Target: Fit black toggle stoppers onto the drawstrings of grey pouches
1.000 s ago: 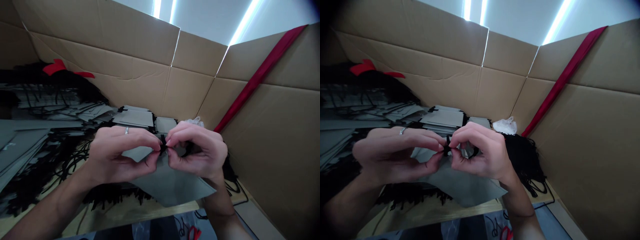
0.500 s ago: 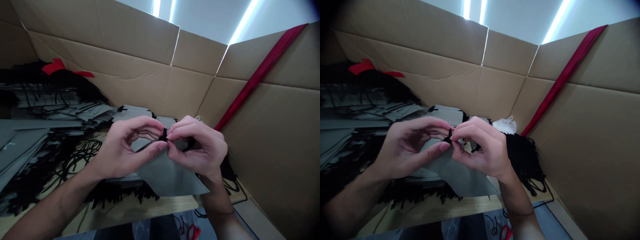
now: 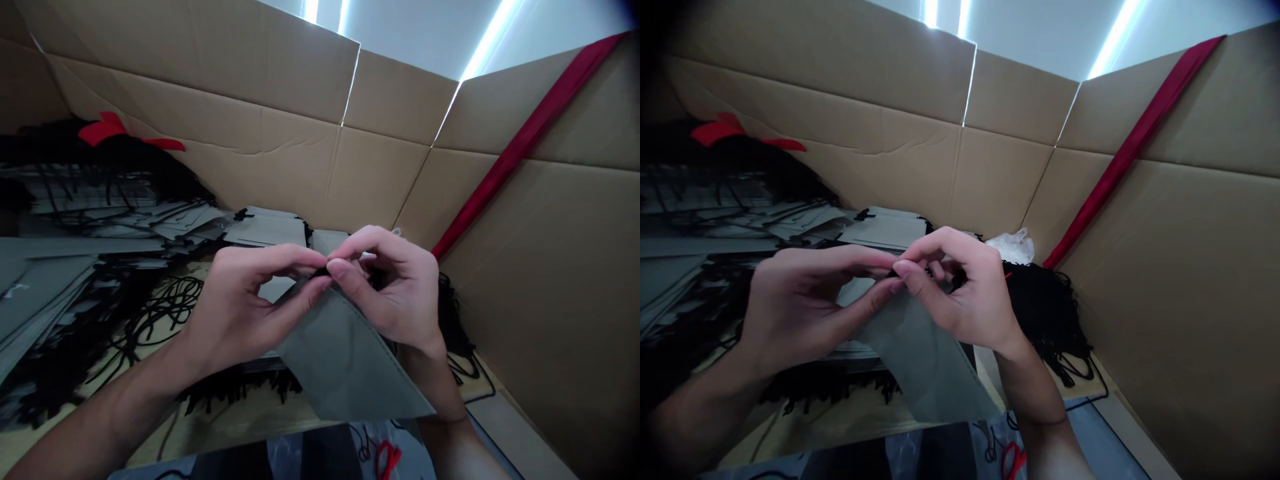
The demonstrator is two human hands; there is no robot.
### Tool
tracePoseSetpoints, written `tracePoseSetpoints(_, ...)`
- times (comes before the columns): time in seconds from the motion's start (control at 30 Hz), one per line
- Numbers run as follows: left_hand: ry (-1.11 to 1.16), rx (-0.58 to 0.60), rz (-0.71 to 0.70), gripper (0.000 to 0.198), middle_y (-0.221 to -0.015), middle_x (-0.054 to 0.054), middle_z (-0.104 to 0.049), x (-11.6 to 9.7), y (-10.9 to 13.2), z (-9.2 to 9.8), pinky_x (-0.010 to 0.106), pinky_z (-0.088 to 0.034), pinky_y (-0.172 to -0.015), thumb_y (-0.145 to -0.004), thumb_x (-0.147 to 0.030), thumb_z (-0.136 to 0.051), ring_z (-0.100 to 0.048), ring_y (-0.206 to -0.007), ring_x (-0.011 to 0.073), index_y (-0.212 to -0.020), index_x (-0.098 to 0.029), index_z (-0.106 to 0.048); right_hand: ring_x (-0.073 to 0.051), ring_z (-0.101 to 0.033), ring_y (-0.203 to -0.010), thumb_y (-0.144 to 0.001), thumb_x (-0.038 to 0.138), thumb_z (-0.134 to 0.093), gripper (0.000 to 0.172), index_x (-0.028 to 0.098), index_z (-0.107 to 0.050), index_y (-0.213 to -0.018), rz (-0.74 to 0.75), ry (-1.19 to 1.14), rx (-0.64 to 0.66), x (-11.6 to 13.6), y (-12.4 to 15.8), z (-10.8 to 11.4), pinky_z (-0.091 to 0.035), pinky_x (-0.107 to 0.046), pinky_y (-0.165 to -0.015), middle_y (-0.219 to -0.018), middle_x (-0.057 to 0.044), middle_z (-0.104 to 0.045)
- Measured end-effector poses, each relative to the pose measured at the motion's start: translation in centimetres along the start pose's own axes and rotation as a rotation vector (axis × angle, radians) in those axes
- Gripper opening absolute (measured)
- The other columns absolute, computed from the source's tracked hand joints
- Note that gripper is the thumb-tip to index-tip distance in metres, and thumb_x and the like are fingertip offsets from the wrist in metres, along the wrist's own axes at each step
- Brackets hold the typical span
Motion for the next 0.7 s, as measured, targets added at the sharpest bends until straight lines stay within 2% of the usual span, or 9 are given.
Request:
tracePoseSetpoints(0.07,0.089,0.045,0.073,0.019,-0.101,0.0,-0.09,0.8,-0.2,-0.3,0.025,-0.071,-0.079,-0.1,-0.022,-0.091,-0.087,-0.09,0.0189,-0.118,-0.027,-0.085,-0.013,-0.06,-0.067,-0.102,0.027,-0.089,0.009,0.025,-0.084,-0.095,-0.029,-0.013,-0.013,-0.2,0.0,0.3,-0.048,-0.027,-0.057,-0.083,0.001,-0.077)
tracePoseSetpoints(0.13,0.141,0.116,0.125,0.014,-0.095,0.001,-0.088,1.2,-0.5,-0.9,0.023,-0.069,-0.071,-0.102,-0.025,-0.088,-0.086,-0.084,0.0188,-0.115,-0.023,-0.084,-0.014,-0.063,-0.069,-0.097,0.03,-0.095,0.011,0.026,-0.085,-0.095,-0.067,-0.035,-0.031,-0.5,0.1,0.8,-0.048,-0.027,-0.056,-0.083,0.001,-0.077)
tracePoseSetpoints(0.2,0.11,0.178,0.131,0.005,-0.083,0.0,-0.083,1.1,-0.8,-1.3,0.02,-0.059,-0.056,-0.105,-0.026,-0.082,-0.078,-0.069,0.0154,-0.105,-0.022,-0.084,-0.014,-0.062,-0.068,-0.094,0.034,-0.1,0.018,0.026,-0.084,-0.094,-0.1,-0.054,-0.049,-0.9,0.1,1.3,-0.046,-0.026,-0.053,-0.082,0.001,-0.075)
tracePoseSetpoints(0.27,0.071,0.2,0.122,0.015,-0.074,-0.002,-0.077,1.0,-0.9,-1.4,0.019,-0.05,-0.048,-0.108,-0.027,-0.078,-0.068,-0.06,0.013,-0.095,-0.021,-0.083,-0.013,-0.058,-0.066,-0.095,0.039,-0.099,0.02,0.025,-0.084,-0.096,-0.106,-0.079,-0.03,-1.1,0.0,1.6,-0.044,-0.026,-0.052,-0.081,0.001,-0.072)
tracePoseSetpoints(0.33,0.087,0.198,0.139,0.017,-0.072,-0.001,-0.075,1.1,-0.9,-1.4,0.021,-0.052,-0.05,-0.108,-0.026,-0.077,-0.068,-0.06,0.014,-0.093,-0.02,-0.083,-0.012,-0.055,-0.066,-0.092,0.043,-0.102,0.028,0.026,-0.086,-0.107,-0.061,-0.125,0.062,-0.9,-0.3,1.0,-0.045,-0.025,-0.054,-0.086,0.001,-0.072)
tracePoseSetpoints(0.4,0.136,0.201,0.149,0.016,-0.075,0.0,-0.077,1.1,-0.6,-1.6,0.022,-0.058,-0.056,-0.107,-0.024,-0.076,-0.071,-0.064,0.0158,-0.093,-0.021,-0.083,-0.011,-0.053,-0.068,-0.084,0.042,-0.108,0.043,0.027,-0.086,-0.118,0.008,-0.169,0.186,-0.5,-0.5,0.1,-0.047,-0.024,-0.056,-0.097,0.0,-0.075)
tracePoseSetpoints(0.47,0.188,0.218,0.151,0.015,-0.08,0.001,-0.081,1.0,-0.4,-1.9,0.022,-0.062,-0.062,-0.107,-0.021,-0.076,-0.075,-0.069,0.0167,-0.095,-0.021,-0.085,-0.01,-0.056,-0.07,-0.079,0.038,-0.112,0.051,0.026,-0.086,-0.121,0.063,-0.185,0.269,-0.3,-0.6,-0.6,-0.049,-0.023,-0.056,-0.106,-0.001,-0.079)
tracePoseSetpoints(0.6,0.177,0.284,0.271,0.016,-0.093,0.002,-0.086,1.6,0.1,-2.6,0.023,-0.066,-0.075,-0.11,-0.023,-0.075,-0.079,-0.083,0.0173,-0.101,-0.02,-0.088,-0.013,-0.064,-0.078,-0.083,0.037,-0.109,0.039,0.023,-0.087,-0.112,0.129,-0.192,0.288,-0.2,-0.8,-0.9,-0.048,-0.02,-0.055,-0.101,-0.003,-0.08)
tracePoseSetpoints(0.7,0.119,0.311,0.31,0.022,-0.085,0.002,-0.081,1.7,0.1,-2.7,0.023,-0.063,-0.07,-0.11,-0.03,-0.075,-0.076,-0.078,0.0173,-0.095,-0.018,-0.086,-0.011,-0.064,-0.075,-0.085,0.034,-0.108,0.031,0.02,-0.086,-0.101,0.125,-0.2,0.308,-0.3,-0.8,-1.1,-0.048,-0.02,-0.056,-0.095,-0.002,-0.079)
Point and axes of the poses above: each hand's wrist, its own y-axis away from the middle knuckle, its own z-axis out of the back of the hand, x = y × z, the point moved 10 cm from there along -y, towards the middle knuckle
